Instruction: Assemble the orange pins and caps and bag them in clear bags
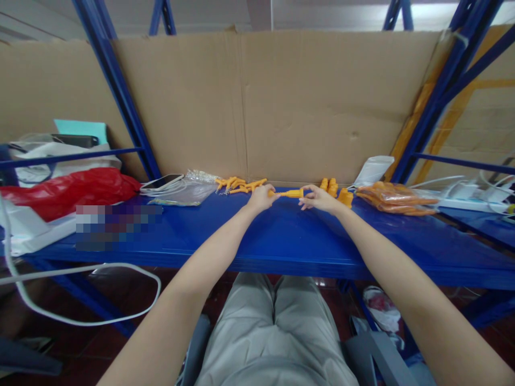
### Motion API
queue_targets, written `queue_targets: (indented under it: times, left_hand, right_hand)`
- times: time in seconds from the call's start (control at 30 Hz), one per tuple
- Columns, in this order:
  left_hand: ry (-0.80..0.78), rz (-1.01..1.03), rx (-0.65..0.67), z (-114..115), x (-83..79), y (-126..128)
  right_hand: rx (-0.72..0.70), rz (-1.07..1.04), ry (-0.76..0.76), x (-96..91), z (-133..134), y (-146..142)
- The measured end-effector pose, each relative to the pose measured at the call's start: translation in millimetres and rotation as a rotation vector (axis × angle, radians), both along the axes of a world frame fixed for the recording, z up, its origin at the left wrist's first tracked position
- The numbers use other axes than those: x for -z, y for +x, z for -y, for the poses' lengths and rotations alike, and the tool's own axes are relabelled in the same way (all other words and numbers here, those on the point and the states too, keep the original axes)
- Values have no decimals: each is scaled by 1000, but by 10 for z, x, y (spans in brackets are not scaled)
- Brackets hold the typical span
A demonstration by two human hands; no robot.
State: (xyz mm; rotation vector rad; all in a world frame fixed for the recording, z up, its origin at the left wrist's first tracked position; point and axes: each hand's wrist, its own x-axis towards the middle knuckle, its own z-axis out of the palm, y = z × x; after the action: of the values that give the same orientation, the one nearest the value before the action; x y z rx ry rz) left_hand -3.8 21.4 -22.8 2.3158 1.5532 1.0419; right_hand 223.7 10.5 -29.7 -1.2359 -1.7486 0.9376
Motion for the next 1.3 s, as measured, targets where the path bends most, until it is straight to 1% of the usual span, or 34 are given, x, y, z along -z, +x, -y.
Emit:
queue_targets:
  times: [0.13,0.23,0.33,0.47,0.63,0.83,0.97,1.03,1.17,1.3]
  left_hand:
    - [-47,12,16,13,-5,-4]
    - [-18,4,21,10,-8,-7]
    - [28,0,33,-9,-3,-9]
    - [22,10,42,-26,6,-6]
    - [14,34,40,-18,11,-8]
    - [10,41,94,-62,36,-29]
    - [47,35,111,-89,47,-38]
    - [38,48,111,-79,45,-35]
    - [-4,78,113,-42,29,-18]
    - [6,78,117,-31,18,-5]
  right_hand:
    - [-12,12,-3,1,-12,16]
    - [-21,38,-11,0,-31,22]
    - [21,60,-24,1,-45,10]
    - [86,52,-52,1,-30,-21]
    - [20,10,-34,7,0,-12]
    - [-24,39,-35,-12,-5,21]
    - [11,123,-16,-24,-4,9]
    - [33,133,-8,-25,1,-2]
    - [58,82,-13,-30,20,-14]
    - [77,50,-34,-49,38,-12]
